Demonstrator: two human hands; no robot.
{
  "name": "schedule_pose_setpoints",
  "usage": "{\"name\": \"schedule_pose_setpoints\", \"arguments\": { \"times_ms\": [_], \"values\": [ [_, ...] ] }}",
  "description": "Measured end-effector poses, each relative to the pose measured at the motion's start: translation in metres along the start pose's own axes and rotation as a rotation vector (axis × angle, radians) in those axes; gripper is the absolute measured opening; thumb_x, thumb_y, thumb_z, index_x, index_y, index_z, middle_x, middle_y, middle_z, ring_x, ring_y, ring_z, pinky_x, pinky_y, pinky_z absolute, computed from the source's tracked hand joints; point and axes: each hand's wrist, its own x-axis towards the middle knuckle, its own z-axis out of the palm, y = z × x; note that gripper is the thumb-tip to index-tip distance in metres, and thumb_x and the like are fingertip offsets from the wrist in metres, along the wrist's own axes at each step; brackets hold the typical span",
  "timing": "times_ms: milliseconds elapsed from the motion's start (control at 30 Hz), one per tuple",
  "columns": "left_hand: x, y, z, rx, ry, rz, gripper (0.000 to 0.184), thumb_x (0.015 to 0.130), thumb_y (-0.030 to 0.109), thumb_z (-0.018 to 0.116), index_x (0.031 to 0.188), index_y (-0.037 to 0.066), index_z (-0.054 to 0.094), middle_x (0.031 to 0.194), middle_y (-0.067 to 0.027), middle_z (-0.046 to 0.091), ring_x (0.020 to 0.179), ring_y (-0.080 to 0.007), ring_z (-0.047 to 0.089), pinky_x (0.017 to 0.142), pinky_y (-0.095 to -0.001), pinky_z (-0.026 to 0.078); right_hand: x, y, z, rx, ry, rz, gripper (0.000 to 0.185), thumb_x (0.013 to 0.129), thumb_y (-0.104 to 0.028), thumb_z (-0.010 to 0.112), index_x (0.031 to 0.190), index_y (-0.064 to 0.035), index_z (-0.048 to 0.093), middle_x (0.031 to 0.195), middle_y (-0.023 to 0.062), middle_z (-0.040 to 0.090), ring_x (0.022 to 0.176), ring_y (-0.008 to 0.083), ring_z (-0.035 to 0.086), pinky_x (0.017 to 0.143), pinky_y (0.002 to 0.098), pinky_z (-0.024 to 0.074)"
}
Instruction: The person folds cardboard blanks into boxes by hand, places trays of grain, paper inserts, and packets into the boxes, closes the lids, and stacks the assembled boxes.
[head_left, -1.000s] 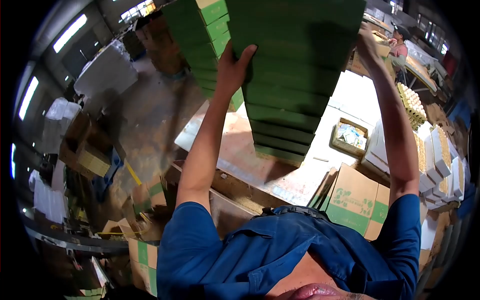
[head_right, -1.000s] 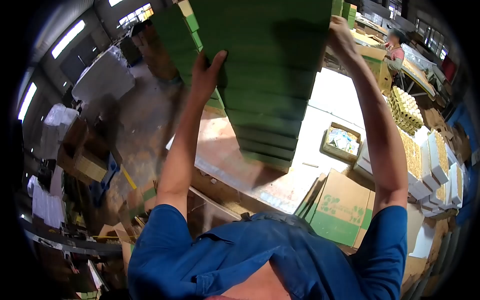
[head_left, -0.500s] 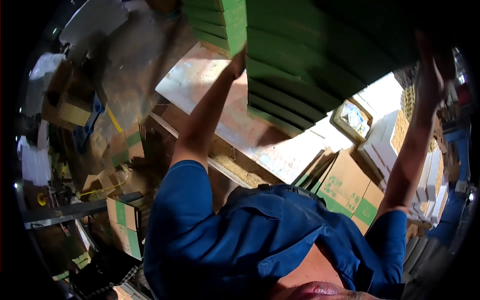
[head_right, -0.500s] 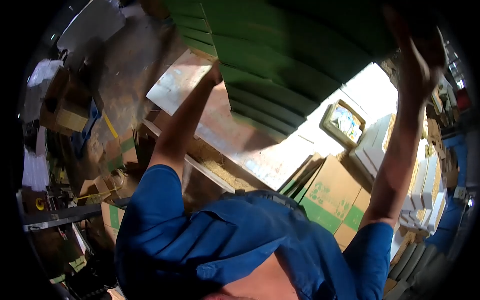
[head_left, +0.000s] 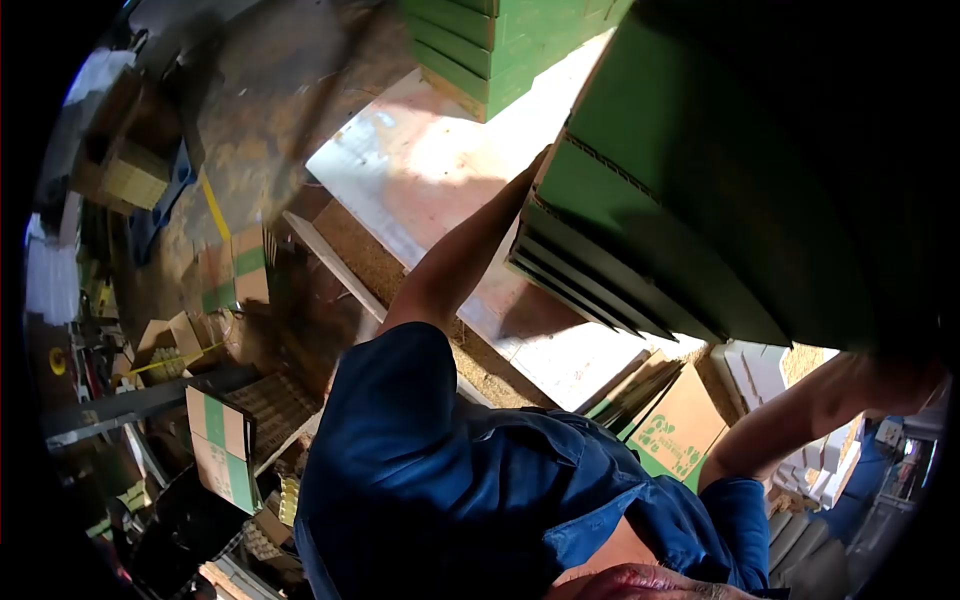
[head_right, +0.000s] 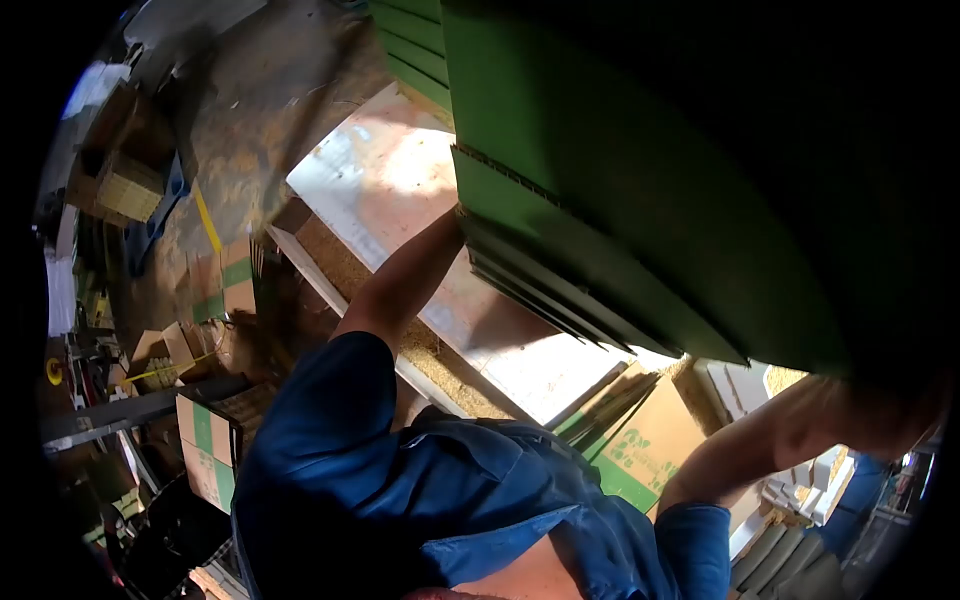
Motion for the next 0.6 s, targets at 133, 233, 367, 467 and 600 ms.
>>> {"name": "schedule_pose_setpoints", "arguments": {
  "times_ms": [133, 233, 367, 467, 600],
  "values": [
    [-0.013, 0.000, -0.002, -0.015, 0.048, 0.021, 0.061, 0.102, 0.051, 0.036, 0.136, 0.002, 0.046, 0.132, -0.0136, 0.054, 0.116, -0.0235, 0.052, 0.098, -0.0372, 0.041, 0.006, -0.020, 0.020, 0.108, 0.123, 0.139, 0.039, 0.100, -0.025, 0.045, 0.115, 0.0056, 0.065, 0.114, 0.0189, 0.062, 0.098, 0.0257, 0.059, 0.089, 0.0381, 0.0467],
    [-0.030, 0.002, -0.006, -0.055, 0.115, 0.060, 0.059, 0.102, 0.049, 0.036, 0.134, 0.001, 0.050, 0.128, -0.0136, 0.058, 0.113, -0.0230, 0.055, 0.096, -0.0360, 0.043, 0.000, -0.012, 0.017, 0.146, 0.105, 0.186, 0.034, 0.099, -0.023, 0.047, 0.105, 0.0048, 0.066, 0.105, 0.0155, 0.062, 0.091, 0.0234, 0.058, 0.083, 0.0366, 0.0467],
    [-0.078, 0.000, -0.016, -0.173, 0.346, 0.164, 0.056, 0.103, 0.046, 0.037, 0.130, 0.000, 0.055, 0.124, -0.0135, 0.062, 0.108, -0.0223, 0.059, 0.092, -0.0345, 0.046, 0.001, -0.064, 0.051, -0.563, 0.105, 0.335, 0.030, 0.098, -0.022, 0.050, 0.094, 0.0025, 0.065, 0.095, 0.0108, 0.059, 0.083, 0.0194, 0.055, 0.076, 0.0348, 0.0451],
    [-0.130, -0.026, -0.017, -0.219, 0.713, 0.227, 0.055, 0.104, 0.044, 0.037, 0.127, -0.001, 0.058, 0.120, -0.0134, 0.065, 0.104, -0.0218, 0.062, 0.090, -0.0334, 0.049, 0.000, -0.062, 0.058, 0.016, 0.221, 0.046, 0.028, 0.097, -0.022, 0.051, 0.088, 0.0009, 0.065, 0.092, 0.0081, 0.059, 0.079, 0.0176, 0.053, 0.074, 0.0342, 0.0442],
    [-0.214, -0.125, 0.054, -0.118, 1.191, -0.191, 0.035, 0.099, 0.028, 0.047, 0.095, -0.002, 0.066, 0.093, -0.0143, 0.070, 0.089, -0.0210, 0.067, 0.076, -0.0350, 0.054, -0.008, -0.042, 0.036, 0.267, 0.069, 0.056, 0.029, 0.097, -0.023, 0.052, 0.086, -0.0002, 0.065, 0.091, 0.0068, 0.059, 0.078, 0.0169, 0.052, 0.074, 0.0335, 0.0437]
  ]
}}
